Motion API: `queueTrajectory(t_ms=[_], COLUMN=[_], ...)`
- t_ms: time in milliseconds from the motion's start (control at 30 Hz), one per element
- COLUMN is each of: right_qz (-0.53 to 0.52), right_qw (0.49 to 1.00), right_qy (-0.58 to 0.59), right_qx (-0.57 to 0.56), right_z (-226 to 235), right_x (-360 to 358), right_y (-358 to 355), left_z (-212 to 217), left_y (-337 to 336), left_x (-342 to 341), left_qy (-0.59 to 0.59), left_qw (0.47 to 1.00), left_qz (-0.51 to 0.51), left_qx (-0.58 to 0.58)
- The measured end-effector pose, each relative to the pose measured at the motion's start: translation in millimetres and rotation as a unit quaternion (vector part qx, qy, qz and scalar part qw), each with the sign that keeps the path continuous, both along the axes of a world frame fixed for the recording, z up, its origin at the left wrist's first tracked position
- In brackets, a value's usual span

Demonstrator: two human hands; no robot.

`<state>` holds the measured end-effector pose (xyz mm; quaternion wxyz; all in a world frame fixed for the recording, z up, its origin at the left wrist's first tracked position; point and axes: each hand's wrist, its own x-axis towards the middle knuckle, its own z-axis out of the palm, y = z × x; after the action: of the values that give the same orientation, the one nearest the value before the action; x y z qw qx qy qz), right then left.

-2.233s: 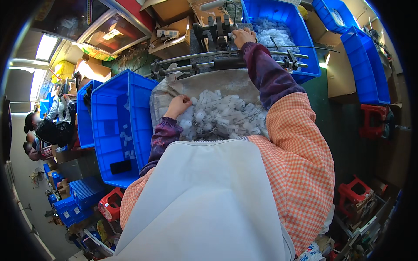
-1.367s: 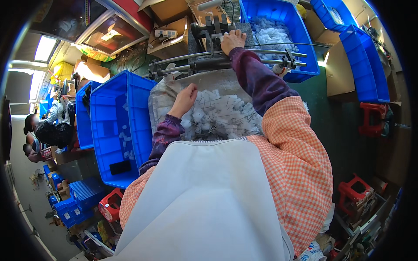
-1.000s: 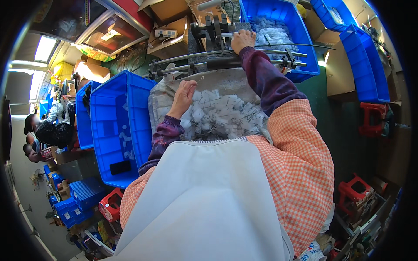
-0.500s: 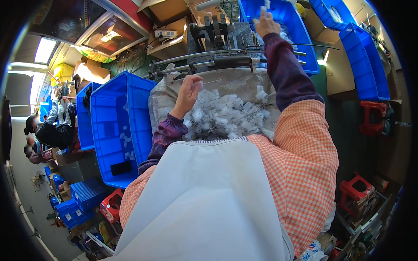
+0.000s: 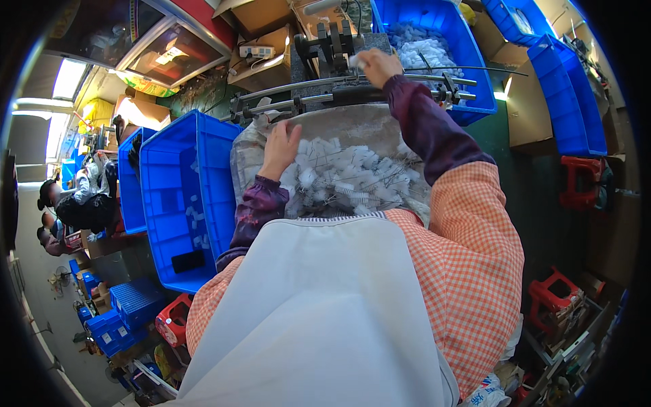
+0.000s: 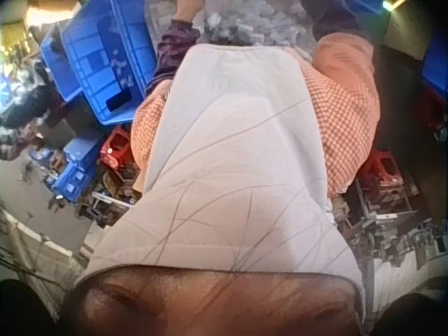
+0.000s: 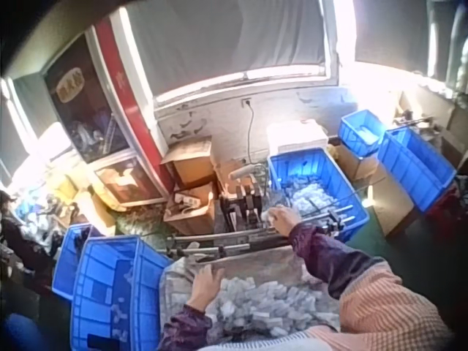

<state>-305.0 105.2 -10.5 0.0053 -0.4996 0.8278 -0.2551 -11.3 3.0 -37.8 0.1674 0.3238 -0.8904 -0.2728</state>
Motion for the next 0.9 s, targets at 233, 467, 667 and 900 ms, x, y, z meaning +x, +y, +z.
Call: queueTrajectory(t_ms=[233, 467, 667, 900], right_qz=[-0.136, -0.122, -0.107, -0.131], right_qw=[0.984, 0.986, 0.989, 0.976], right_qy=[0.108, 0.11, 0.097, 0.162], right_qx=[0.038, 0.025, 0.029, 0.061], right_z=[-32.9, -41.8, -39.5, -41.0], right_x=[-29.7, -32.7, -35.0, -34.4], right_y=[-30.2, -35.1, -37.3, -39.5], left_z=[-35.4, -36.8, -40.0, -33.6], left_y=[-2.2, -4.6, -0.1, -5.4], left_x=[31.9, 27.8, 20.4, 17.6], left_qy=[-0.168, -0.163, -0.068, -0.066], left_qw=[0.969, 0.972, 0.976, 0.962], left_qz=[-0.084, -0.093, -0.062, -0.095], left_qx=[0.163, 0.144, 0.197, 0.247])
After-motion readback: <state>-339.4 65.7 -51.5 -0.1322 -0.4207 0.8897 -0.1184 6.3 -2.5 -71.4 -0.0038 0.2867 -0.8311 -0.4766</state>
